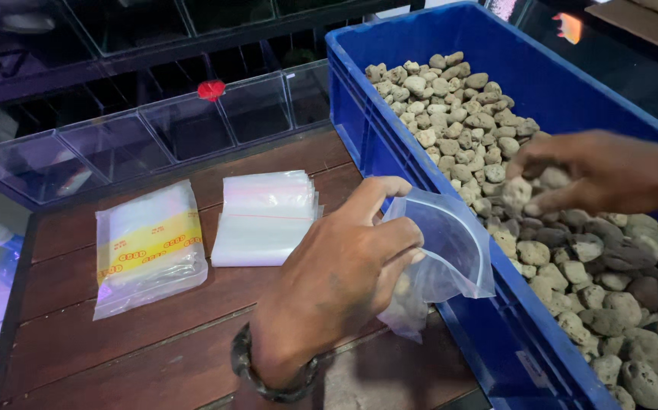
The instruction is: The person takes several stones from a large blue bin by hand, places them into a clear plastic bag, seals the bag, and adds it to a larger collection of similar bags.
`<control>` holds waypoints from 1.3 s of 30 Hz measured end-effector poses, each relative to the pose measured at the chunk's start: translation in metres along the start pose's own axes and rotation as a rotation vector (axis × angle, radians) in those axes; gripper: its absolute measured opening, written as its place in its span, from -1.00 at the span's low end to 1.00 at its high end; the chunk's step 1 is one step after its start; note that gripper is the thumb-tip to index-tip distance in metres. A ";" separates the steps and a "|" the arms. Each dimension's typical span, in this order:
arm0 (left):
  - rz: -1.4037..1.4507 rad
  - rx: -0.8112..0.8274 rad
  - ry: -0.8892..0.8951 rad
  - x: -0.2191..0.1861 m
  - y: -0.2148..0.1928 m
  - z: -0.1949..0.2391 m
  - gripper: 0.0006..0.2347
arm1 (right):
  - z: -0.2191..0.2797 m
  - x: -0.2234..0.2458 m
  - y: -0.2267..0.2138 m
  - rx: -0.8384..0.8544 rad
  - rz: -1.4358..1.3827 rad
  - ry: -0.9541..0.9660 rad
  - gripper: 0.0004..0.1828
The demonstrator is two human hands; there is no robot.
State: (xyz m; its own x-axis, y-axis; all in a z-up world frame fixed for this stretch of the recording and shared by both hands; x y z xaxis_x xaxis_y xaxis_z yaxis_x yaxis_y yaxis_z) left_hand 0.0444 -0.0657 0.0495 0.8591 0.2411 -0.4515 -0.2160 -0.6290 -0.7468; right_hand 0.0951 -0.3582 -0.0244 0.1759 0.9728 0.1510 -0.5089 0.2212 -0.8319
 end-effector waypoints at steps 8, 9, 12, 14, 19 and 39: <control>0.010 -0.017 0.025 -0.003 -0.003 0.000 -0.91 | 0.074 0.128 -0.042 -0.321 0.081 -0.572 -0.41; 0.010 -0.016 0.024 -0.004 -0.003 -0.001 -0.91 | 0.076 0.140 -0.040 -0.320 0.080 -0.573 -0.41; 0.010 -0.034 0.030 -0.004 -0.004 0.001 -0.89 | 0.074 0.163 -0.026 -0.271 0.115 -0.488 -0.54; 0.010 -0.025 0.023 -0.002 -0.003 0.001 -0.92 | 0.078 0.166 -0.028 -0.350 -0.041 -0.472 -0.55; 0.011 -0.032 0.023 -0.001 -0.003 0.001 -0.89 | 0.075 0.169 -0.017 -0.347 -0.108 -0.449 -0.68; -0.036 0.009 -0.002 -0.001 0.001 0.000 -0.95 | 0.066 0.160 -0.001 -0.146 0.078 -0.307 -0.33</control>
State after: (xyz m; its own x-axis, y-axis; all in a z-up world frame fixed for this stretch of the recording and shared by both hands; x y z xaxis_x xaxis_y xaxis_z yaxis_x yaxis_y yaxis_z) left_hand 0.0439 -0.0667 0.0493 0.8655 0.2647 -0.4252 -0.1890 -0.6136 -0.7667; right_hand 0.0678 -0.1977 0.0360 -0.1315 0.9668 0.2193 -0.3811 0.1549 -0.9115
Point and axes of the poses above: each hand's wrist, its own z-axis away from the middle knuckle, its own y-axis out of the palm, x = y × z, the point moved 9 cm from there along -z, towards the middle knuckle, and after that the axes turned 4 degrees about x, right-handed, at the moved point
